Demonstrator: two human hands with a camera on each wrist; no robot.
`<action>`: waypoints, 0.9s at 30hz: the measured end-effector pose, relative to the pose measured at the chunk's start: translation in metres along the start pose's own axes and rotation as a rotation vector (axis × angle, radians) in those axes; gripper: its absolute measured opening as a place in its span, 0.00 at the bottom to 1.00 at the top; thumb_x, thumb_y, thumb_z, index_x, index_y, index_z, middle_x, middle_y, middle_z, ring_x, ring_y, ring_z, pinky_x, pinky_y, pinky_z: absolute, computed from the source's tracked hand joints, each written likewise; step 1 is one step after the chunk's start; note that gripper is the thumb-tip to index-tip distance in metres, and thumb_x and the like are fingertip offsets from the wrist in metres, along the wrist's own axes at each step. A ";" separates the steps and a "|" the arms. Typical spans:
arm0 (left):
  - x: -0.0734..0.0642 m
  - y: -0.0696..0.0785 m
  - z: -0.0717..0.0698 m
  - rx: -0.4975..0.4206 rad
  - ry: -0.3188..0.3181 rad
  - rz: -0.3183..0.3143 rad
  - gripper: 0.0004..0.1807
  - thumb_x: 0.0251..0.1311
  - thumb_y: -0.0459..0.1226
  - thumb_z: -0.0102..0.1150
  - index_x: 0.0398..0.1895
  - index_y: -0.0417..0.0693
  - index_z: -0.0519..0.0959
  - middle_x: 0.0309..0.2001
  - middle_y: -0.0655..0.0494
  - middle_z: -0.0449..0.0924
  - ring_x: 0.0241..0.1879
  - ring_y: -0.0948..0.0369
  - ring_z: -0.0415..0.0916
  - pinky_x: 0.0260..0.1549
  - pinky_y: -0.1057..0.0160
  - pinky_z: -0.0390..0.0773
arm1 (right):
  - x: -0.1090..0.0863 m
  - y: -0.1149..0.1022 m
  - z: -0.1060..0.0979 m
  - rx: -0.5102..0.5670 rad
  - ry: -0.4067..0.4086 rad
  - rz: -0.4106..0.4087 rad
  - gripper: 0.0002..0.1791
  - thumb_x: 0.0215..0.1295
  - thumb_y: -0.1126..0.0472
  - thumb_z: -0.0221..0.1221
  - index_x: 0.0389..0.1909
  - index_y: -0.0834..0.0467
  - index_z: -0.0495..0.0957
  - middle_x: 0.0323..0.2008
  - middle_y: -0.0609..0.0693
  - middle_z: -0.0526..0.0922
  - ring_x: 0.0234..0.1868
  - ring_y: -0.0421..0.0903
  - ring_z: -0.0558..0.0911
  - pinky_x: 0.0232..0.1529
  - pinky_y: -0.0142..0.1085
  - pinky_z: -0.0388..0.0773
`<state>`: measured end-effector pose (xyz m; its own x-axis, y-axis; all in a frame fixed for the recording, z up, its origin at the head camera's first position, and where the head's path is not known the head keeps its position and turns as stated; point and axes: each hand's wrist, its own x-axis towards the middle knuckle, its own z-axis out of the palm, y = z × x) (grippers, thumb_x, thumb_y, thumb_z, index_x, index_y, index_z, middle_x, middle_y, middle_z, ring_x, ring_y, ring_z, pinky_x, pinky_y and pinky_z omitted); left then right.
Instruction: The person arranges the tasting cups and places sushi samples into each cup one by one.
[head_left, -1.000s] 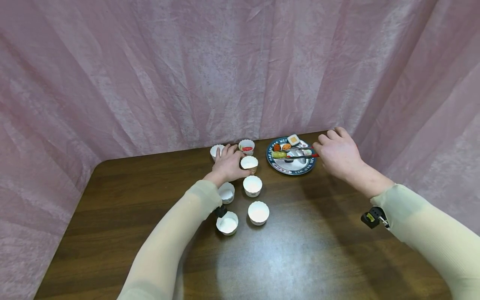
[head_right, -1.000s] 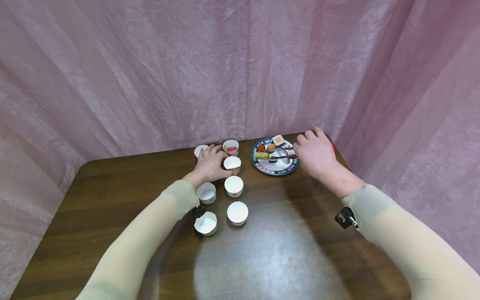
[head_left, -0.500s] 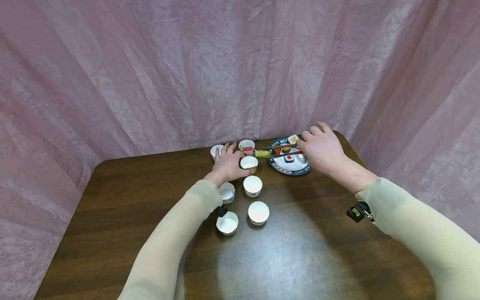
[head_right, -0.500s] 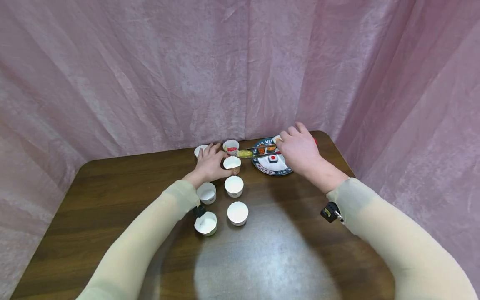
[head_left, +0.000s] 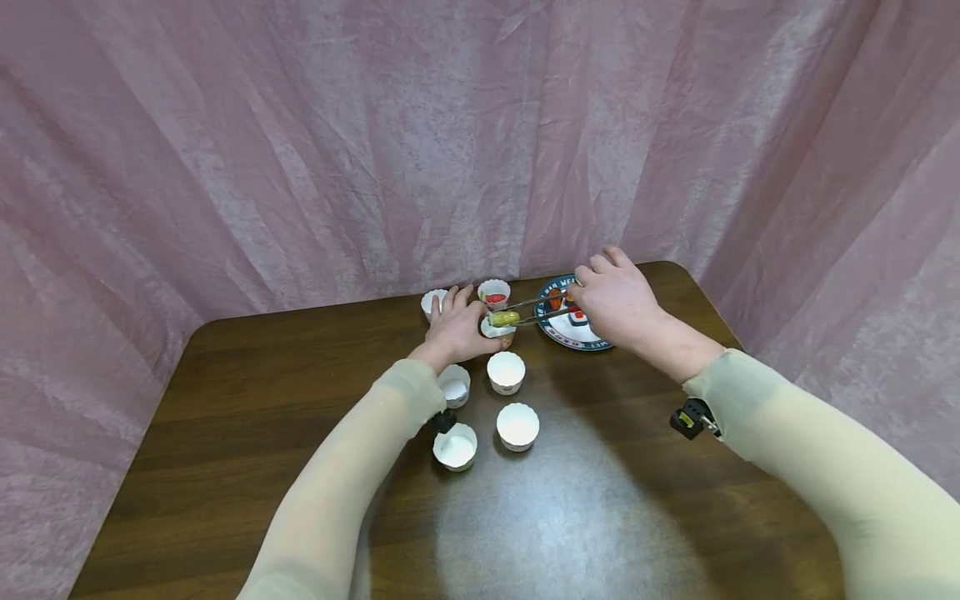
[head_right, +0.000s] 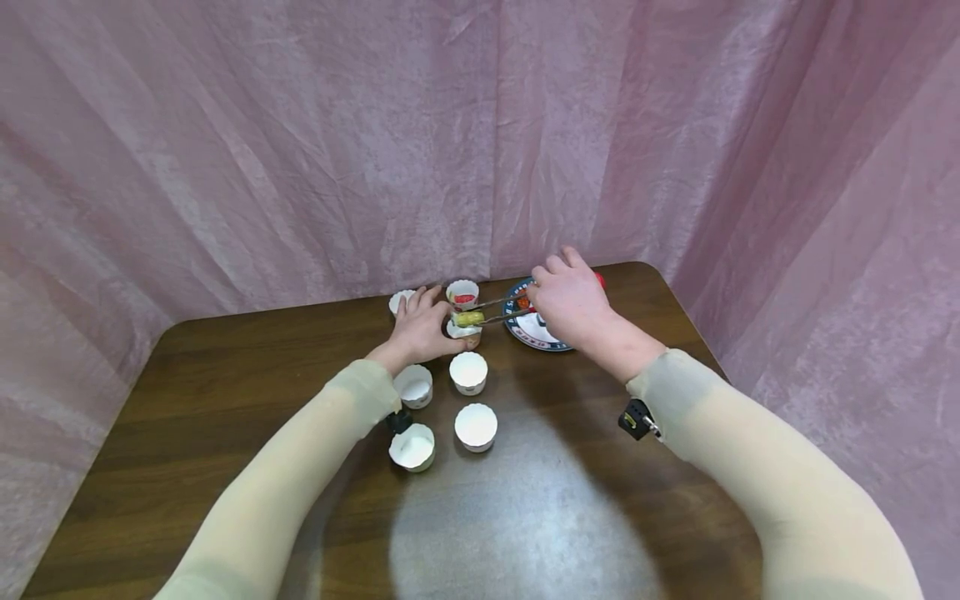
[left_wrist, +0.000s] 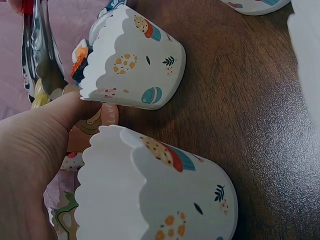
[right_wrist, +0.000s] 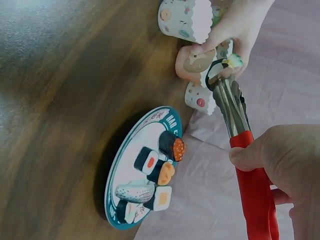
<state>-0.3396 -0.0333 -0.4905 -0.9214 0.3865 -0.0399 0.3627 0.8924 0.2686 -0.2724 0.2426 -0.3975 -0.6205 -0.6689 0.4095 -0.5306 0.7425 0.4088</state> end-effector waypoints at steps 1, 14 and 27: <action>0.000 0.000 0.000 -0.001 -0.002 -0.001 0.37 0.53 0.67 0.67 0.61 0.58 0.79 0.81 0.45 0.45 0.79 0.42 0.36 0.73 0.34 0.33 | 0.001 -0.001 0.000 0.002 0.005 -0.002 0.08 0.55 0.72 0.63 0.32 0.58 0.87 0.28 0.54 0.78 0.40 0.58 0.77 0.64 0.56 0.66; 0.004 -0.002 0.004 -0.024 -0.001 -0.011 0.39 0.51 0.66 0.68 0.62 0.57 0.77 0.81 0.45 0.44 0.79 0.42 0.34 0.73 0.35 0.32 | 0.008 -0.004 0.001 -0.024 -0.041 -0.019 0.09 0.56 0.70 0.67 0.37 0.57 0.89 0.32 0.54 0.81 0.43 0.58 0.78 0.66 0.56 0.65; 0.010 -0.004 0.007 -0.022 -0.007 -0.026 0.36 0.50 0.67 0.69 0.58 0.59 0.79 0.81 0.46 0.43 0.79 0.42 0.33 0.72 0.35 0.29 | 0.012 -0.005 0.002 -0.026 -0.095 -0.019 0.12 0.52 0.68 0.69 0.38 0.57 0.89 0.34 0.54 0.81 0.44 0.58 0.78 0.67 0.56 0.64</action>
<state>-0.3492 -0.0319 -0.4987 -0.9294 0.3651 -0.0543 0.3354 0.8969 0.2883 -0.2782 0.2310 -0.3962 -0.6632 -0.6754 0.3225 -0.5282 0.7277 0.4376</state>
